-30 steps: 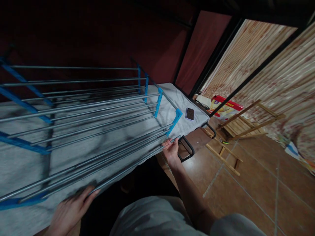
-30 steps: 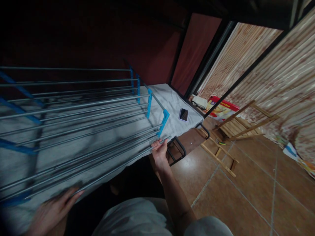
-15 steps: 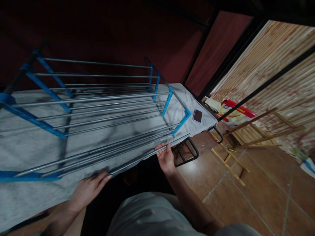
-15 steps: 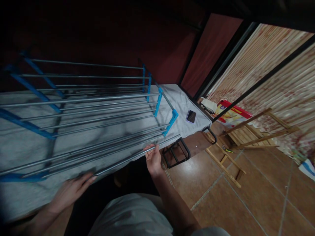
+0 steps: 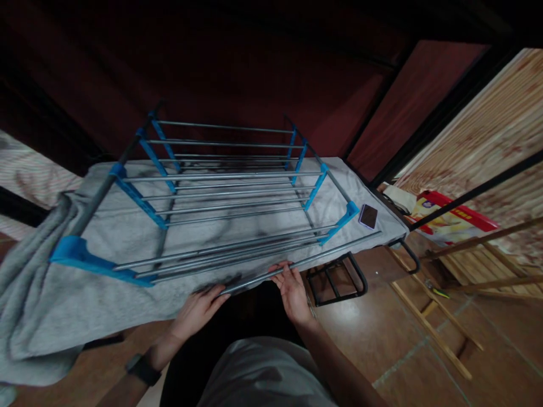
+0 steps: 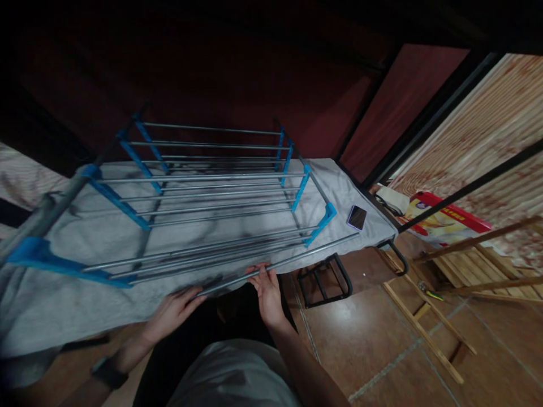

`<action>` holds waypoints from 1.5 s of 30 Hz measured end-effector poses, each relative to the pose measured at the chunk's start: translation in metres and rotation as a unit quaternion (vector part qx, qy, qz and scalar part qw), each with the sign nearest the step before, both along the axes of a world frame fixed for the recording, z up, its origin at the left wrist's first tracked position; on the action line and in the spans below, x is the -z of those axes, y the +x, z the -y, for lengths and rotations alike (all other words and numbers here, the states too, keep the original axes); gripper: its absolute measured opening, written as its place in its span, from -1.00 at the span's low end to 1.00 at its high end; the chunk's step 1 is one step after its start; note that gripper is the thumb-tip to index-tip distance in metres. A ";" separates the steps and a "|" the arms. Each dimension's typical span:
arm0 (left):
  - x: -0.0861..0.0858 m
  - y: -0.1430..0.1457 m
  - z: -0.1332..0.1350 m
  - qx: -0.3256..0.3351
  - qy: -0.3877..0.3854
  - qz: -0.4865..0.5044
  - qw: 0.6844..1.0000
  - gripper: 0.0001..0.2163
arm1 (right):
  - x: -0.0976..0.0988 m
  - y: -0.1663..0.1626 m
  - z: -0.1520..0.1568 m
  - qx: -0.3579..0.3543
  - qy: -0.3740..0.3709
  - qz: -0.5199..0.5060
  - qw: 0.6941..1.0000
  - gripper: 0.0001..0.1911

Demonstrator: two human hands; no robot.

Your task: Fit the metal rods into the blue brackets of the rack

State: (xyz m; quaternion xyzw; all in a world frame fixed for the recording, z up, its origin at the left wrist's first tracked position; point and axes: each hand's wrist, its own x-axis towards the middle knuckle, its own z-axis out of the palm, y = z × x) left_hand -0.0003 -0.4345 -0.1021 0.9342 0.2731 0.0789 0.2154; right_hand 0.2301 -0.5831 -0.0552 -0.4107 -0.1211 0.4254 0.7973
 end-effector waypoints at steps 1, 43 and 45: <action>-0.001 0.001 0.002 0.007 0.014 0.008 1.000 -0.59 | -0.003 0.001 0.001 0.001 -0.001 0.019 1.000 -0.72; -0.018 0.002 0.024 0.098 0.126 -0.028 0.987 -0.74 | 0.049 0.031 -0.003 -0.150 -0.133 0.772 0.603 -0.71; -0.019 0.002 0.027 0.111 0.142 -0.032 0.983 -0.71 | 0.051 0.034 -0.004 -0.152 -0.129 0.782 0.590 -0.70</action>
